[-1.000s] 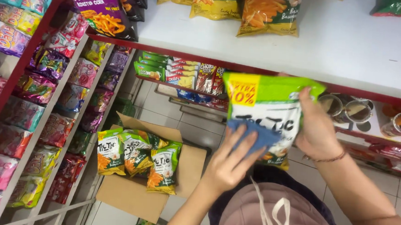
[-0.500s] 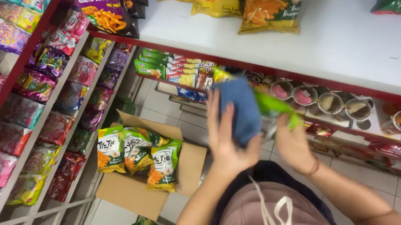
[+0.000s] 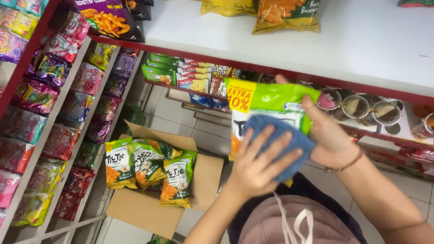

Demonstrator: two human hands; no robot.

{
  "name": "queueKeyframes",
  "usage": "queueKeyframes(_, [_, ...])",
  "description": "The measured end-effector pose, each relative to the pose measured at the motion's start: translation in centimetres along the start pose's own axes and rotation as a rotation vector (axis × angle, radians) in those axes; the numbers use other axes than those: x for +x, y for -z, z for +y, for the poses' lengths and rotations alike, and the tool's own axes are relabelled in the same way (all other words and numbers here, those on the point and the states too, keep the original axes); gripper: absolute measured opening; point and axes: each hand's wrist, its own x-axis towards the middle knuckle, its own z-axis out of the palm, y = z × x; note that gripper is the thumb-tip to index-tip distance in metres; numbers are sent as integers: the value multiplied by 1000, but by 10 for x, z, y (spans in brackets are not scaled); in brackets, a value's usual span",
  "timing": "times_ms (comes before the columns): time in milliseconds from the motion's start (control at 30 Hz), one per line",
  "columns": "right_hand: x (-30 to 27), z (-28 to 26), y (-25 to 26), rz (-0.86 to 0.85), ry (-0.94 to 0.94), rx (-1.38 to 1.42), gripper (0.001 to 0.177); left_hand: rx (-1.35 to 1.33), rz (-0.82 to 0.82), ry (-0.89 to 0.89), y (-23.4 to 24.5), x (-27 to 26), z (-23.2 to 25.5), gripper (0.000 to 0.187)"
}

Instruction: Restocking snack bags from a box onto grocery store shelves, scanning barcodes with a handheld scanner, and wiping bags with a cloth.

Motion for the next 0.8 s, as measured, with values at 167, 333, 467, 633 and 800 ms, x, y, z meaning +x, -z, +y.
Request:
queueKeyframes(167, [-8,-19,1,-28,155,73,71,121,-147,-126,-10,-53,-5,57])
queueKeyframes(333, [-9,-26,10,32,292,142,64,-158,-16,183,-40,-108,-21,56])
queueKeyframes(467, [-5,-28,18,185,324,171,62,-843,291,805,-49,-98,-7,57])
queueKeyframes(633, [14,-4,42,294,247,71,60,-1550,586,797,-33,-59,18,94])
queueKeyframes(800, [8,-7,59,326,270,-230,59,-845,530,785,-8,-49,9,93])
